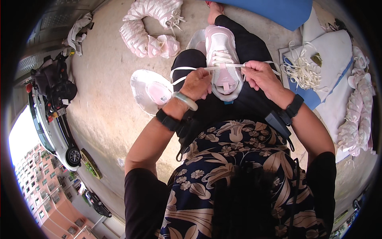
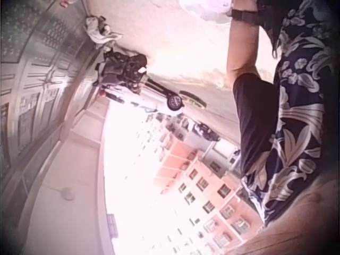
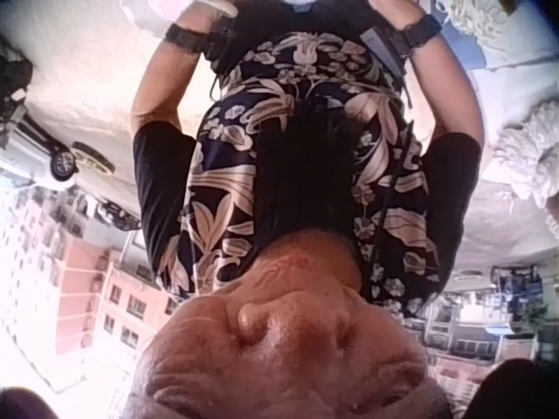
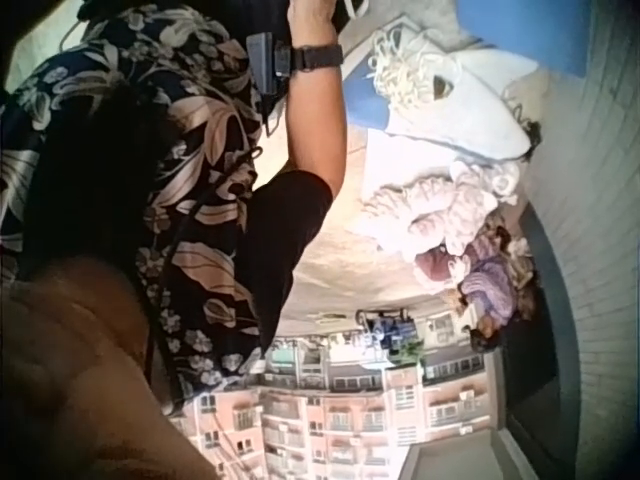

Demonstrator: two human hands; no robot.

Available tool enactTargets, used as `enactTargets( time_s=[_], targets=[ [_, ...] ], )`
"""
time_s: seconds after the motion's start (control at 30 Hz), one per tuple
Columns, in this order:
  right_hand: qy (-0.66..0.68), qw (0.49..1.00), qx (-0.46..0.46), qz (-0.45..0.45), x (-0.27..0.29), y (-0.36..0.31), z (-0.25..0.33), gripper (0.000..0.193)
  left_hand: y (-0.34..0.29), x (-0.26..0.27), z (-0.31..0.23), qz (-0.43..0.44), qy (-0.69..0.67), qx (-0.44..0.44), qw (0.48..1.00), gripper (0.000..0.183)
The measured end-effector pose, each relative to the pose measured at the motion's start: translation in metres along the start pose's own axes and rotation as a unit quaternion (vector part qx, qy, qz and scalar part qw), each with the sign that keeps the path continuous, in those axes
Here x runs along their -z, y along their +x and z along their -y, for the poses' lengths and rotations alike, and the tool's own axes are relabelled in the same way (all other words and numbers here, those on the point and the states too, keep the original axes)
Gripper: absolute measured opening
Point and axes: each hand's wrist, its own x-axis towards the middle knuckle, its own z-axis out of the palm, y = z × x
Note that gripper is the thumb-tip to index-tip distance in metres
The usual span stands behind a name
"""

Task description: The recorder is lacing a pink and white athletic shoe while sitting among components.

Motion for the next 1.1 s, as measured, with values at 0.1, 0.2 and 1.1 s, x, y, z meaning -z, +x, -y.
enactTargets(
  time_s=[0.1, 0.2, 1.1],
  targets=[
    [-0.003, 0.998, 0.029, -0.052, -0.004, 0.013, 0.000, 0.016, 0.018, -0.002, -0.003, -0.010, 0.016, 0.007, 1.000, 0.022],
    [0.012, 0.997, 0.039, -0.070, -0.005, 0.024, -0.004, 0.015, 0.029, 0.000, -0.006, 0.005, -0.039, 0.054, 0.998, 0.018],
    [0.029, 0.989, 0.121, -0.075, -0.005, 0.019, -0.020, 0.005, -0.001, 0.010, 0.024, -0.186, -0.039, -0.328, 0.925, 0.004]
  ],
)
